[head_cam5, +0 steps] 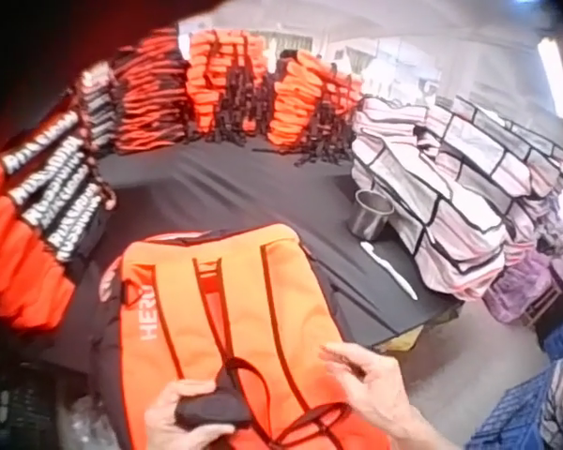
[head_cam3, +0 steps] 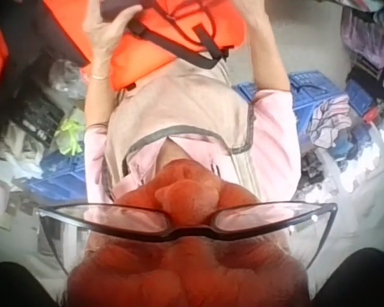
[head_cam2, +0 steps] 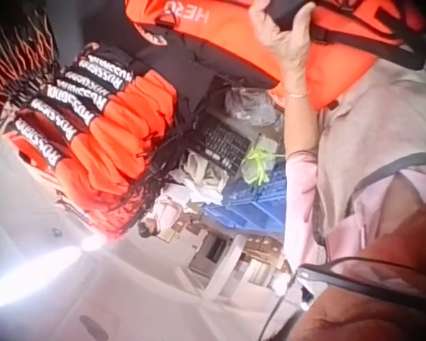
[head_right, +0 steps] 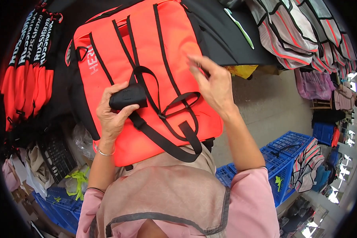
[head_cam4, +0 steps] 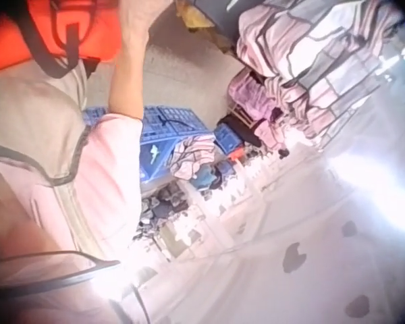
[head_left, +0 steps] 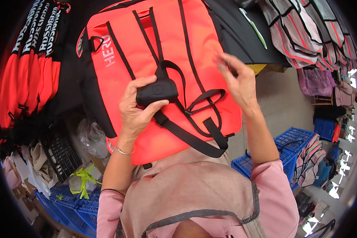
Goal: Checking and finishing backpack components including straps and zippers at a manufacturing facility.
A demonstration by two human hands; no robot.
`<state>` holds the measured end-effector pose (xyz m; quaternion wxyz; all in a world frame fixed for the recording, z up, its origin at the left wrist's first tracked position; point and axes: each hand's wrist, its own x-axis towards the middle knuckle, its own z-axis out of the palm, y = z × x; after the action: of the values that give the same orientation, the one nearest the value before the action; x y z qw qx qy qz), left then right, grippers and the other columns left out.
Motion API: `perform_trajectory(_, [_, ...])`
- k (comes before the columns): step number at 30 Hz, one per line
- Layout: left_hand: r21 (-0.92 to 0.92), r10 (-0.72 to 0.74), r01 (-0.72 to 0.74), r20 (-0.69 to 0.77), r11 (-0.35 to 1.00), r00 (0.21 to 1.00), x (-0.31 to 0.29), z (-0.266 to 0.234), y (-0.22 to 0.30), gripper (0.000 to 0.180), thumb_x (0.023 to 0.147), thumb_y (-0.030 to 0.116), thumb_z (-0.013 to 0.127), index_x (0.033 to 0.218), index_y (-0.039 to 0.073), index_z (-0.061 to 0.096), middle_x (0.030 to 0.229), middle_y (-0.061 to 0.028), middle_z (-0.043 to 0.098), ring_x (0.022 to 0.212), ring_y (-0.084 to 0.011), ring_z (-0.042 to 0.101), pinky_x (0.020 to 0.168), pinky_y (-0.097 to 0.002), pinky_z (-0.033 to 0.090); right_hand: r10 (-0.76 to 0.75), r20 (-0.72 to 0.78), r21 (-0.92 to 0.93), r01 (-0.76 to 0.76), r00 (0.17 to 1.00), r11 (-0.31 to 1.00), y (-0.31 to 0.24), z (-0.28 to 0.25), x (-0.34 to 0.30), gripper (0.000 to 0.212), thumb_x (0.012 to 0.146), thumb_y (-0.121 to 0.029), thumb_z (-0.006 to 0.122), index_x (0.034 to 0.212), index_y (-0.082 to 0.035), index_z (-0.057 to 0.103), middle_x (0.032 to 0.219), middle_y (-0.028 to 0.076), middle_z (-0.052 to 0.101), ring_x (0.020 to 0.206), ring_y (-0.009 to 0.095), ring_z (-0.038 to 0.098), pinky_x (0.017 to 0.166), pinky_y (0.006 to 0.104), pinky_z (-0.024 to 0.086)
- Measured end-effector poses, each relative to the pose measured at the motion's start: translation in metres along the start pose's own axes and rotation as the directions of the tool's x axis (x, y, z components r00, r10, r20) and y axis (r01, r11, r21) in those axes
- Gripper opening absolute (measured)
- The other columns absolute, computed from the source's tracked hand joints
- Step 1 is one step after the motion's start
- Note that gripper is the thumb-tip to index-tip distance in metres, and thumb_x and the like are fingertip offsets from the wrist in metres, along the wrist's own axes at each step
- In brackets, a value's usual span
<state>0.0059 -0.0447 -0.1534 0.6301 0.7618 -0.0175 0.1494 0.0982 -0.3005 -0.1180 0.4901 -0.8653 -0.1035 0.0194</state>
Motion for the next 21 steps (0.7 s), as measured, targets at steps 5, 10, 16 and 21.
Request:
perform_trajectory(5, [0.104,-0.052,0.049,0.020,0.993,0.998,-0.003,-0.005,-0.001,0.031,0.070,0.005,0.087,0.097,-0.001,0.073,0.093,-0.0064,0.070,0.086,-0.0160,0.068,0.075,-0.0264,0.054,0.087,0.357,-0.102,-0.054,0.930,0.993,0.020,-0.026,-0.101,0.026,0.092,-0.007,0.061,0.116,-0.001,0.068,0.095,0.014,0.073,0.084,0.016,0.068,0.077,0.0289,0.053])
perform_trajectory(10, [-0.020,-0.137,0.138,0.039,0.990,0.990,-0.004,0.007,-0.003,0.028,0.070,0.012,0.089,0.092,0.001,0.075,0.084,-0.0060,0.070,0.075,-0.0136,0.066,0.066,-0.0256,0.052,0.367,0.371,-0.024,-0.386,0.853,0.922,0.023,-0.071,-0.129,0.031,0.092,-0.007,0.064,0.121,0.001,0.065,0.096,0.012,0.073,0.086,0.014,0.067,0.079,0.0283,0.053])
perform_trajectory(16, [0.038,-0.056,0.053,0.080,0.998,0.995,-0.006,0.008,0.000,0.027,0.071,0.012,0.088,0.093,0.003,0.077,0.086,-0.0061,0.071,0.075,-0.0131,0.066,0.066,-0.0265,0.053,0.052,0.008,0.266,-0.052,0.999,0.963,-0.021,-0.004,-0.071,0.027,0.092,-0.010,0.067,0.116,0.002,0.063,0.094,0.010,0.072,0.085,0.012,0.066,0.075,0.0268,0.052])
perform_trajectory(21, [0.029,-0.017,0.014,0.106,0.999,0.994,-0.009,0.005,0.004,0.026,0.070,0.011,0.087,0.093,0.004,0.077,0.090,-0.0078,0.072,0.078,-0.0141,0.068,0.067,-0.0269,0.053,-0.310,0.097,-0.136,0.321,0.946,0.937,-0.061,0.032,-0.045,0.018,0.085,-0.012,0.074,0.098,-0.003,0.066,0.083,0.011,0.068,0.072,0.026,0.067,0.065,0.0335,0.052])
